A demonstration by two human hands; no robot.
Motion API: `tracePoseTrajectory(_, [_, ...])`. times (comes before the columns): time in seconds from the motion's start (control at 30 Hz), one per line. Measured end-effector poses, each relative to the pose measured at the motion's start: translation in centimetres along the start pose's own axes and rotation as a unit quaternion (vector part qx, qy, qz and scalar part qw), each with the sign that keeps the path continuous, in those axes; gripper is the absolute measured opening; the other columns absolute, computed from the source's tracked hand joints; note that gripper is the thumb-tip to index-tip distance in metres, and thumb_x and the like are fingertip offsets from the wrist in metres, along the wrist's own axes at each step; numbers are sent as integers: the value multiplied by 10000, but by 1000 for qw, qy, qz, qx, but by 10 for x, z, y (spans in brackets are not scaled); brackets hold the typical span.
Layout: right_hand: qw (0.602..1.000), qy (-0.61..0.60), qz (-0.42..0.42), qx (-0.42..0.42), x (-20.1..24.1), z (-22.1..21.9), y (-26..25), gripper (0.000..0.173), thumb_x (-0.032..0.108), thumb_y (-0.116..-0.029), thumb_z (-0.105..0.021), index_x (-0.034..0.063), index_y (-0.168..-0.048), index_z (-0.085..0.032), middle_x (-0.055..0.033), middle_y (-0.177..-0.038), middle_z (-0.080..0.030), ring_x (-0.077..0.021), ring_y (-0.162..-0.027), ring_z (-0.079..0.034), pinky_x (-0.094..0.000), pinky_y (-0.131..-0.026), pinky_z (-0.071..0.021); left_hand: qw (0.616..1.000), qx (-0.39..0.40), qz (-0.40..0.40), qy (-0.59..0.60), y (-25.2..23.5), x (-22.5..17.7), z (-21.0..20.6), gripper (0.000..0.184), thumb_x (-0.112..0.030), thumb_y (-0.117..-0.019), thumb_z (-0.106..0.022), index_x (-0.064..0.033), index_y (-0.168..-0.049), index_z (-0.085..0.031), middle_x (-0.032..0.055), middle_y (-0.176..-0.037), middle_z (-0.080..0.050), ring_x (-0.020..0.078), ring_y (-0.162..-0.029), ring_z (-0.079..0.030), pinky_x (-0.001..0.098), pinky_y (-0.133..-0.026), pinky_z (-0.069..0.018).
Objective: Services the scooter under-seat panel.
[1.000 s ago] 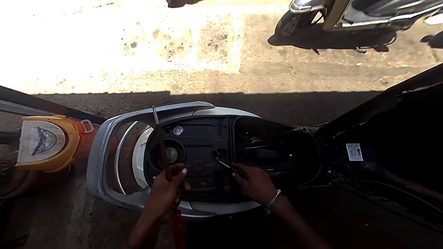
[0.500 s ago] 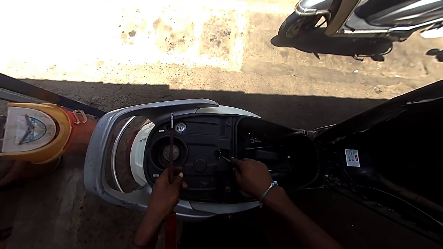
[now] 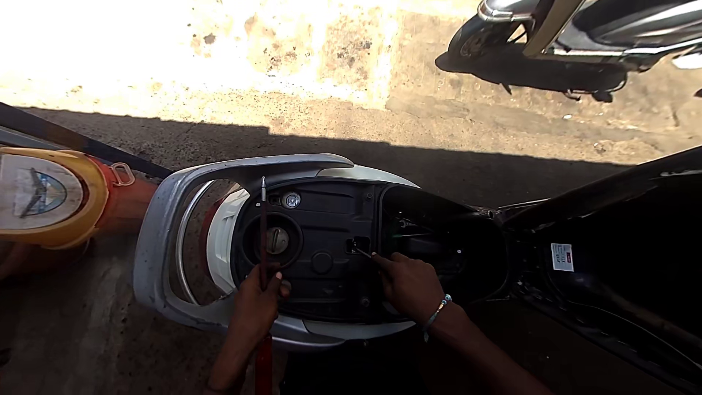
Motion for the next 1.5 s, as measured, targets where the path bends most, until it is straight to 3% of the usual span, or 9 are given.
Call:
tracePoseTrajectory(0.1, [999, -9, 7, -39, 0, -5, 5, 433, 209, -1066, -463, 207, -1480, -589, -162, -1129, -699, -333, -984, -688, -484, -808, -530, 1000, -9, 2, -5, -3, 3, 3, 239, -98, -1082, -500, -13, -1294, -568, 43, -653, -633, 67, -403, -436, 211, -392, -331])
tracePoseTrajectory(0.23, [1000, 9, -13, 22, 11, 2, 3, 470, 205, -1083, -430, 199, -1549, -495, -174, -1229, -659, -336, -1076, -665, -474, -867, -523, 1000, -7, 0, -16, -5, 4, 3, 228, -103, -1082, -504, -19, -1281, -575, 39, -655, -633, 67, -407, -439, 208, -394, -334])
tracePoseTrajectory(0.33, [999, 19, -6, 25, 13, 3, 2, 470, 204, -1082, -424, 189, -1547, -495, -177, -1221, -658, -336, -1072, -667, -472, -863, -526, 1000, -10, -3, -24, -6, 4, 6, 237, -108, -1085, -497, -20, -1293, -567, 40, -668, -635, 73, -413, -446, 216, -400, -347])
tracePoseTrajectory(0.57, [995, 36, -39, 81, 38, 9, 2, 500, 153, -1080, -403, 57, -1571, -400, -229, -1319, -598, -367, -1096, -666, -477, -883, -541, 996, -42, -35, -72, -11, 7, 5, 345, -123, -1085, -502, -79, -1426, -528, 60, -715, -626, 127, -500, -512, 286, -473, -405])
tracePoseTrajectory(0.73, [992, 27, -68, 107, 50, 13, -1, 526, 143, -1071, -438, 5, -1571, -354, -247, -1339, -579, -375, -1126, -658, -471, -904, -543, 991, -61, -56, -103, -16, 8, 6, 340, -124, -1087, -499, -71, -1421, -530, 75, -735, -641, 158, -547, -557, 328, -521, -448])
tracePoseTrajectory(1.1, [990, -3, -109, 93, 58, 0, -13, 573, 159, -1078, -446, -10, -1598, -278, -255, -1343, -570, -378, -1139, -655, -466, -931, -543, 996, -23, -24, -87, -24, 6, 8, 365, -159, -1097, -493, -85, -1454, -492, 69, -749, -662, 139, -484, -516, 299, -454, -419])
tracePoseTrajectory(1.33, [994, 25, -74, 76, 43, 8, -41, 462, 171, -1066, -480, 3, -1495, -456, -241, -1258, -636, -384, -1142, -656, -495, -928, -534, 999, -13, -1, -36, -28, 18, 16, 357, -119, -1090, -492, -50, -1441, -491, 41, -711, -641, 100, -448, -496, 250, -421, -408])
tracePoseTrajectory(1.5, [994, 14, -75, 82, 31, 24, -28, 403, 217, -1081, -463, 79, -1450, -548, -192, -1175, -688, -362, -1113, -668, -503, -917, -526, 1000, -7, 11, -28, -31, 19, 16, 343, -114, -1086, -497, -55, -1424, -509, 34, -691, -645, 94, -438, -495, 246, -418, -404])
Point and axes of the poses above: each hand's wrist, its own y-axis away from the middle knuckle, its own z-axis out of the back of the hand, x = y × z, the point moved 1 cm from there along -y, towards the middle knuckle
